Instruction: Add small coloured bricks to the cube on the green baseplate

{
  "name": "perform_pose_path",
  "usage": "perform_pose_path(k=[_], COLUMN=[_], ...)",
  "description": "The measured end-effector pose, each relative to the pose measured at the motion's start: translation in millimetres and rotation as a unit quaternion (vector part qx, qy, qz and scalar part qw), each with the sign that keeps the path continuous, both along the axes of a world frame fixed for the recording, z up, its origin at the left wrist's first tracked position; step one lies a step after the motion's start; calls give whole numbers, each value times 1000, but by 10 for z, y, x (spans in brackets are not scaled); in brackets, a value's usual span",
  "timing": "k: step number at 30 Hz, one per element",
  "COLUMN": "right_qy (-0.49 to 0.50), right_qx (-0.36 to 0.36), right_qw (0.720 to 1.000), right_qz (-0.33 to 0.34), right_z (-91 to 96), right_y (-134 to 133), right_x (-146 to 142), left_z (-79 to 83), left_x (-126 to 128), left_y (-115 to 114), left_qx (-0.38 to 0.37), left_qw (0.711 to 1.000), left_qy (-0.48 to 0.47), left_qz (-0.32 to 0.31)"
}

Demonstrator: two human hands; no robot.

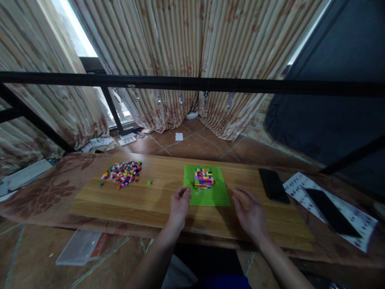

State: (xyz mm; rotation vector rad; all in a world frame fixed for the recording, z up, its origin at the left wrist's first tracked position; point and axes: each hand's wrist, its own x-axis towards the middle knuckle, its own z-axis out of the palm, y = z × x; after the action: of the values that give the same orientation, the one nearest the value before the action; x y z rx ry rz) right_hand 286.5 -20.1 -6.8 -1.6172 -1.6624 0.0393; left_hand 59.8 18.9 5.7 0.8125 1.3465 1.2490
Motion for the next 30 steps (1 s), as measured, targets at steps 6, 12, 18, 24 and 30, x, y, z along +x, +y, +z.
perform_pose_path(k=[6, 12, 18, 24, 30], right_qy=[46, -33, -47, 123, 95], right_qx=[-110, -152, -108, -96, -61], right_qw=[987, 988, 993, 985, 982], right_qz=[-112, -25, 10, 77, 154], right_z=[-172, -145, -191, 113, 256], right_y=[-699, -664, -529, -413, -241], right_x=[492, 106, -155, -603, -910], left_z=[-2, 100, 108, 87, 179], left_x=[-108, 18, -32, 1, -61], left_y=[-459, -492, -515, -548, -428], left_qx=[-149, -240, -225, -176, -119], left_qw=[974, 935, 917, 945, 943], left_qy=[-154, -240, -303, -208, -204], left_qz=[-73, -101, -130, -179, -236])
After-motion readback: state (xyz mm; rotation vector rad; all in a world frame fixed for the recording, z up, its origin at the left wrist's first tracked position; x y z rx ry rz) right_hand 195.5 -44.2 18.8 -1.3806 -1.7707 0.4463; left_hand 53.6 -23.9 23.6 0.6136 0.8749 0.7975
